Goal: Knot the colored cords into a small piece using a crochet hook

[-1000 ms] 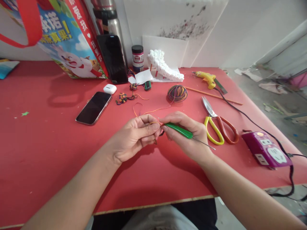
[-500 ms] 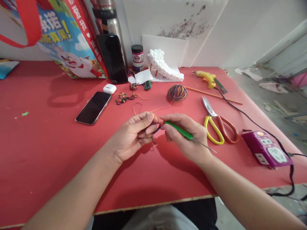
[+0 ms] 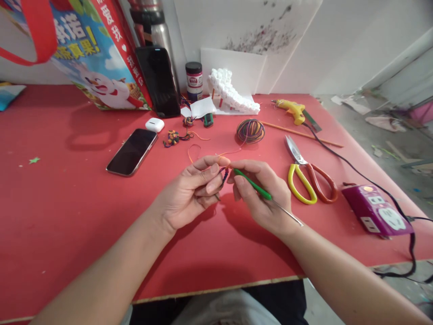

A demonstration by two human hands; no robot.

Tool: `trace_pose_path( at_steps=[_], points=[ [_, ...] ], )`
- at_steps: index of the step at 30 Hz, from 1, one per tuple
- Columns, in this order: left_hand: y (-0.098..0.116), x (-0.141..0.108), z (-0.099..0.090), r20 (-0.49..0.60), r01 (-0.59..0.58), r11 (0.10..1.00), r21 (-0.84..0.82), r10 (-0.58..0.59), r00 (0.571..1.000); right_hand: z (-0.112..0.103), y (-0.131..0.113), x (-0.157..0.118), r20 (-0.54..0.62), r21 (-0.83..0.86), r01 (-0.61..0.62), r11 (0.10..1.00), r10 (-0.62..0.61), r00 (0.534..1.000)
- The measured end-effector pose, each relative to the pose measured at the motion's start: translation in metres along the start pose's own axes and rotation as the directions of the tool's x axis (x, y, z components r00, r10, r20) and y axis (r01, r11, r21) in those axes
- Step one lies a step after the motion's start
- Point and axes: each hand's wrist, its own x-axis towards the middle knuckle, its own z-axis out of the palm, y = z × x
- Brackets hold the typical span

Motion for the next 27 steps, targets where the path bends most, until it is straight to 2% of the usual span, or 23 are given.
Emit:
trace_pose_path(
  at_steps=[6,12,15,17,19,22,24,27],
  points=[
    [-0.002,0.0,0.0,0.008,0.021,0.999,-0.048,-0.021,1.0,-0.002,-0.004,0.005,0.018,-0.121,0.092,0.988,-0.091,0.996],
    [-0.001,-0.001,0.002,-0.004,0.051,0.989,-0.136,-0.052,0.999,-0.002,-0.004,0.005,-0.006,-0.121,0.121,0.985,-0.123,0.992],
    [0.0,-0.001,0.004,-0.033,0.072,0.985,-0.158,-0.078,0.996,-0.002,-0.005,0.005,-0.039,-0.059,0.132,0.99,-0.134,0.99],
    [0.001,-0.001,0.006,-0.049,0.071,0.983,-0.168,-0.08,0.996,-0.002,-0.006,0.007,-0.052,0.058,0.09,0.994,-0.087,0.995],
    [0.003,-0.002,0.006,-0.049,0.066,0.985,-0.157,-0.075,0.996,-0.004,-0.006,0.009,-0.029,0.235,-0.031,0.971,0.039,0.999],
    [0.006,-0.004,0.004,-0.024,0.078,0.994,-0.08,-0.08,0.997,-0.008,-0.007,0.015,0.05,0.477,-0.233,0.848,0.239,0.97],
    [0.008,-0.005,0.003,-0.008,0.084,0.996,-0.029,-0.084,0.996,-0.011,-0.007,0.019,0.073,0.549,-0.297,0.781,0.309,0.948],
    [0.011,-0.006,0.002,0.001,0.078,0.997,0.012,-0.078,0.997,-0.014,-0.01,0.023,0.08,0.545,-0.335,0.768,0.351,0.933]
  ],
)
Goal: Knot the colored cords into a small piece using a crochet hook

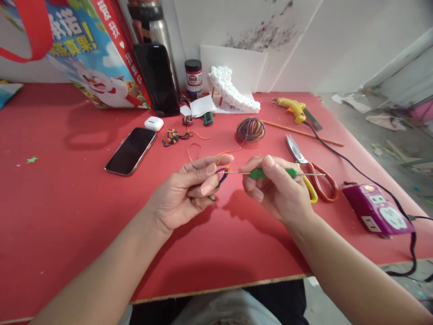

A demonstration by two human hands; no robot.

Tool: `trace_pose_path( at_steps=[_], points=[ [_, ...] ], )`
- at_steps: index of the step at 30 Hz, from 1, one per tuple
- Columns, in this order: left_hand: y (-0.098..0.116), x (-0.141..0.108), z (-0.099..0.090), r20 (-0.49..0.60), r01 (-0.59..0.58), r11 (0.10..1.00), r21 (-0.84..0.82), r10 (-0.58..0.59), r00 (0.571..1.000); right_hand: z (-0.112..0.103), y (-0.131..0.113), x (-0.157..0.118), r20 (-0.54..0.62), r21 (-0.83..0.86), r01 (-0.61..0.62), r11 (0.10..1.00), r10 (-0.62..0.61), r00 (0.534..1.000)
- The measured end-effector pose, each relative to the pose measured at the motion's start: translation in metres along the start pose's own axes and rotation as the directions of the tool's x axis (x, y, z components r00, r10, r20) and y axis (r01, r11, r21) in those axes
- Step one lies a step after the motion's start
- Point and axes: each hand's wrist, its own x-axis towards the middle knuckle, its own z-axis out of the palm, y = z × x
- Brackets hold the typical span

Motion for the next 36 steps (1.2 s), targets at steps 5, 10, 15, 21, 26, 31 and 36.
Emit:
trace_pose_path(
  at_steps=[5,10,15,21,26,31,36],
  points=[
    [0.001,-0.001,0.0,0.005,-0.012,0.999,0.048,0.011,1.0,-0.002,-0.002,-0.002,0.012,-0.084,0.035,0.996,-0.034,0.999],
    [-0.002,0.0,0.001,0.013,-0.025,0.999,0.02,0.025,1.0,-0.005,0.002,-0.008,0.002,-0.221,0.135,0.966,-0.138,0.99],
    [-0.006,0.003,0.004,-0.001,-0.016,0.998,-0.057,0.016,1.0,-0.001,0.001,-0.013,0.136,-0.445,0.419,0.792,-0.402,0.905],
    [-0.01,0.004,0.01,-0.068,-0.056,0.962,-0.267,0.039,0.997,0.001,0.002,-0.014,0.397,-0.621,0.638,0.456,-0.519,0.757],
    [-0.012,0.002,0.013,-0.107,-0.072,0.938,-0.338,0.037,0.994,0.008,0.007,-0.017,0.422,-0.671,0.654,0.35,-0.545,0.725],
    [-0.016,0.001,0.017,-0.168,-0.08,0.922,-0.379,0.016,0.986,0.013,0.011,-0.019,0.401,-0.726,0.635,0.262,-0.59,0.701],
    [-0.018,0.002,0.021,-0.202,-0.075,0.912,-0.404,-0.009,0.979,0.015,0.015,-0.02,0.365,-0.76,0.605,0.239,-0.613,0.701]
  ],
)
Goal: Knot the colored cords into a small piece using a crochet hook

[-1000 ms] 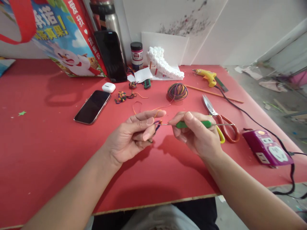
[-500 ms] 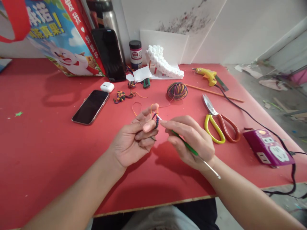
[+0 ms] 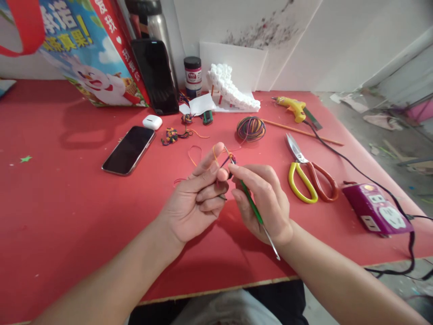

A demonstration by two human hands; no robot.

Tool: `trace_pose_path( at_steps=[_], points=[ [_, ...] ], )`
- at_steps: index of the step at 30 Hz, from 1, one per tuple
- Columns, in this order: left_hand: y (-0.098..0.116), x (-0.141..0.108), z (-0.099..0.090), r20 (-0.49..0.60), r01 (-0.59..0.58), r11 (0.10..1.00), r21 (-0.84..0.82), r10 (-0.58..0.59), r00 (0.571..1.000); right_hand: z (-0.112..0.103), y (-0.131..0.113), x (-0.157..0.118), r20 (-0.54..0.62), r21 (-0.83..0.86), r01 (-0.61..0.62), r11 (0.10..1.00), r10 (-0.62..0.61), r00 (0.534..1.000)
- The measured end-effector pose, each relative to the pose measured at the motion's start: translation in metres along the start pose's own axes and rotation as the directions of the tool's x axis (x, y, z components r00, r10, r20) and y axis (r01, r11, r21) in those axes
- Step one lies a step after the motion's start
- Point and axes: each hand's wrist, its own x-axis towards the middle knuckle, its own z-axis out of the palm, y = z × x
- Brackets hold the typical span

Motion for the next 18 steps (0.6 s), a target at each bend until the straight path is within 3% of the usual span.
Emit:
trace_pose_path(
  at_steps=[5,9,12,15,18],
  points=[
    [-0.002,0.002,-0.005,0.043,-0.003,0.997,0.076,0.0,0.999,0.003,0.0,-0.001,0.003,0.054,-0.077,0.996,0.076,0.997],
    [0.004,0.005,-0.011,0.096,-0.079,0.971,0.227,0.058,0.994,-0.001,0.003,0.001,0.01,0.174,-0.119,0.978,0.119,0.993],
    [0.012,0.007,-0.013,0.104,-0.131,0.942,0.309,0.103,0.989,-0.007,0.006,0.003,0.079,0.299,-0.203,0.932,0.188,0.979],
    [0.019,0.009,-0.013,0.119,-0.126,0.933,0.338,0.091,0.989,-0.013,0.008,0.002,0.166,0.448,-0.372,0.813,0.333,0.928],
    [0.022,0.01,-0.014,0.144,-0.088,0.932,0.351,0.038,0.989,-0.016,0.01,0.003,0.243,0.606,-0.534,0.59,0.503,0.83]
  ],
)
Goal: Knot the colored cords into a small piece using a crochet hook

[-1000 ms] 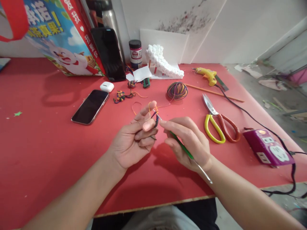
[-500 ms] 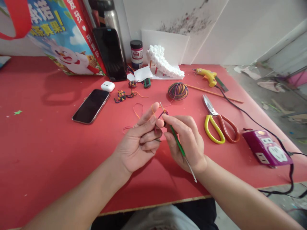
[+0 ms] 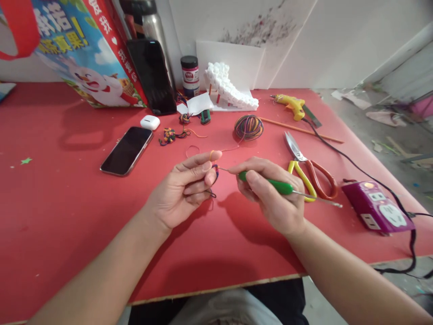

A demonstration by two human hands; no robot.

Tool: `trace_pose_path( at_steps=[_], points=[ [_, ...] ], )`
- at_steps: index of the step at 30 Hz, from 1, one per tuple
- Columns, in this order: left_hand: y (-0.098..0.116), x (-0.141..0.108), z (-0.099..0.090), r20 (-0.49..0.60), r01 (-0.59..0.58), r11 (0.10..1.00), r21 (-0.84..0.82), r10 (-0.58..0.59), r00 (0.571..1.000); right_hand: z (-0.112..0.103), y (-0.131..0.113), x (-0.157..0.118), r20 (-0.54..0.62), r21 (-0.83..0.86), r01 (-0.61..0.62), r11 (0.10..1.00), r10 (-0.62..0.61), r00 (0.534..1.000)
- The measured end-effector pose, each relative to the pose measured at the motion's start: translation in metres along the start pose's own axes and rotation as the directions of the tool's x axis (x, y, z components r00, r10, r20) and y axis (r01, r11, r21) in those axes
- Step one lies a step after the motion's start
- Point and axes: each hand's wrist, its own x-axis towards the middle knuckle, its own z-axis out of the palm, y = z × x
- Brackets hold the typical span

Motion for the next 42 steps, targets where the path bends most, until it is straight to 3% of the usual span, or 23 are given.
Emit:
trace_pose_path(
  at_steps=[5,11,19,26,33,42],
  points=[
    [0.0,-0.001,-0.001,0.06,0.065,0.998,-0.002,-0.065,0.996,-0.001,-0.005,0.01,0.022,0.387,-0.269,0.882,0.283,0.959],
    [-0.005,-0.001,-0.001,0.083,0.081,0.997,-0.017,-0.08,0.993,-0.001,-0.007,0.019,0.093,0.565,-0.384,0.731,0.406,0.909],
    [-0.017,-0.001,0.005,0.02,0.061,0.996,-0.066,-0.06,0.998,0.004,0.001,0.015,0.144,0.573,-0.402,0.714,0.395,0.907],
    [-0.013,-0.002,0.007,0.091,0.045,0.998,-0.05,-0.04,0.995,0.004,0.001,0.019,0.107,0.577,-0.394,0.716,0.412,0.905],
    [-0.017,0.0,0.004,0.046,0.012,1.0,-0.026,-0.011,0.999,0.005,0.0,0.019,0.067,0.574,-0.363,0.734,0.4,0.914],
    [-0.011,-0.003,0.011,-0.03,-0.069,0.98,0.185,0.076,0.997,0.005,0.002,0.014,0.073,0.488,-0.365,0.793,0.379,0.922]
  ],
)
